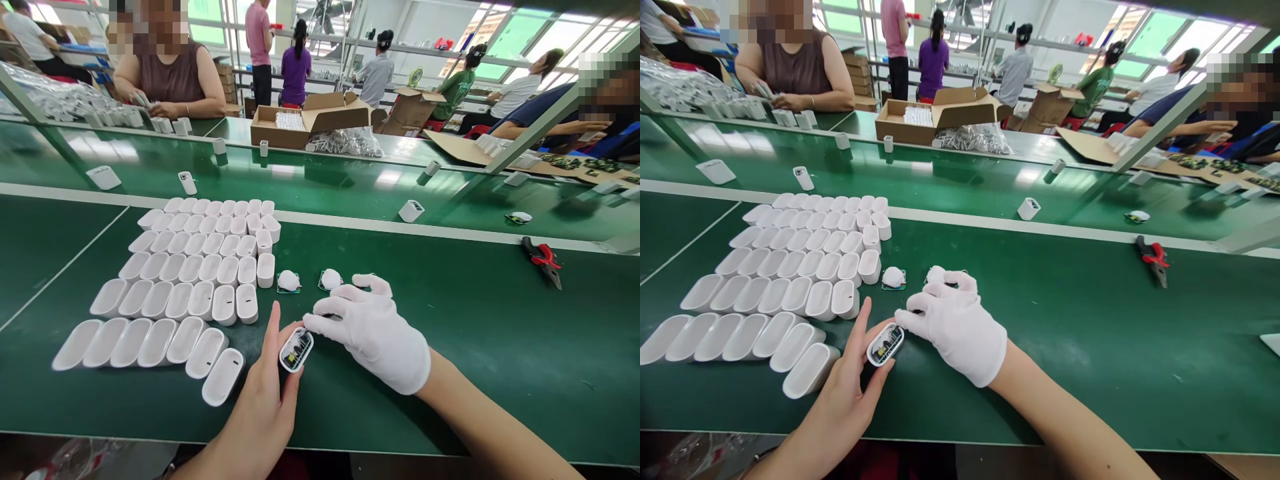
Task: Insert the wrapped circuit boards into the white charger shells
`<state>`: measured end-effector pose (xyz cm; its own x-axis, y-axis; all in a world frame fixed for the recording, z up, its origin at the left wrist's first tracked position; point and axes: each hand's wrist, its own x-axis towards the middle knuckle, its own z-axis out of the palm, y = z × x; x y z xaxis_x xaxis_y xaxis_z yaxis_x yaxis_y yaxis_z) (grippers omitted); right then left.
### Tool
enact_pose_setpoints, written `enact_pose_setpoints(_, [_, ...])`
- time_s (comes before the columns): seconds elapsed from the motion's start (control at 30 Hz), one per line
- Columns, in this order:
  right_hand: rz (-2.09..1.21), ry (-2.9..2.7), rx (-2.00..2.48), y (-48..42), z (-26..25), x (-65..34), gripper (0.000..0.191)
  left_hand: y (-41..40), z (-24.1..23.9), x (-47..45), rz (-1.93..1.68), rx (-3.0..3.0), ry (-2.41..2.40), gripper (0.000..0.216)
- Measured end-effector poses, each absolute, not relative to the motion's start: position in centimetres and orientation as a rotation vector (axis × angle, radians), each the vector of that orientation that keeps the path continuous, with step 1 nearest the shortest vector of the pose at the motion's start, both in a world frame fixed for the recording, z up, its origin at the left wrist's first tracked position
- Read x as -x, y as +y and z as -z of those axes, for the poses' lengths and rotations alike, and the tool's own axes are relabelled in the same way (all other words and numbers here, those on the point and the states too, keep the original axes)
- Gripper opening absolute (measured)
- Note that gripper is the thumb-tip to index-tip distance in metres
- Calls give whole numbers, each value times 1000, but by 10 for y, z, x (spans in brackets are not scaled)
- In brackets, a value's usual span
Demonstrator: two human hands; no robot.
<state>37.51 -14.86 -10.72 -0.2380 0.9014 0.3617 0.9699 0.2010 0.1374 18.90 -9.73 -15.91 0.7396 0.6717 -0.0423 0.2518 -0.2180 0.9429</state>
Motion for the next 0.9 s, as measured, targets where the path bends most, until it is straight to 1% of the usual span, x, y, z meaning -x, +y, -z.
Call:
enact_pose_setpoints(0.17, [475,-2249,1849,-149,104,-371,28,-97,161,-188,-458,-1813,722,71])
enact_pose_setpoints(0.4, [410,-2275,1816,-143,112,-370,26,-102,158,-187,-462,-1798,745,70])
enact_pose_setpoints(0.57, [352,-2277,1810,-145,109,-376,32,-96,158,-188,-450,-1834,728,70])
enact_pose_setpoints(0.67, [237,-2156,1801,-149,101,-387,35,-96,161,-191,-482,-1920,699,70])
enact_pose_setpoints(0.77, [-9,-1891,1835,-153,94,-386,31,-106,160,-189,-641,-2111,662,71])
enact_pose_setpoints(0.83, [-184,-1913,1851,-153,93,-374,49,-114,156,-181,-878,-2254,624,71])
enact_pose_setpoints(0.87, [-263,-2001,1847,-153,95,-365,54,-116,152,-174,-1027,-2317,622,71])
enact_pose_setpoints(0.9, [-332,-2097,1827,-152,98,-358,51,-116,149,-166,-1170,-2369,646,71])
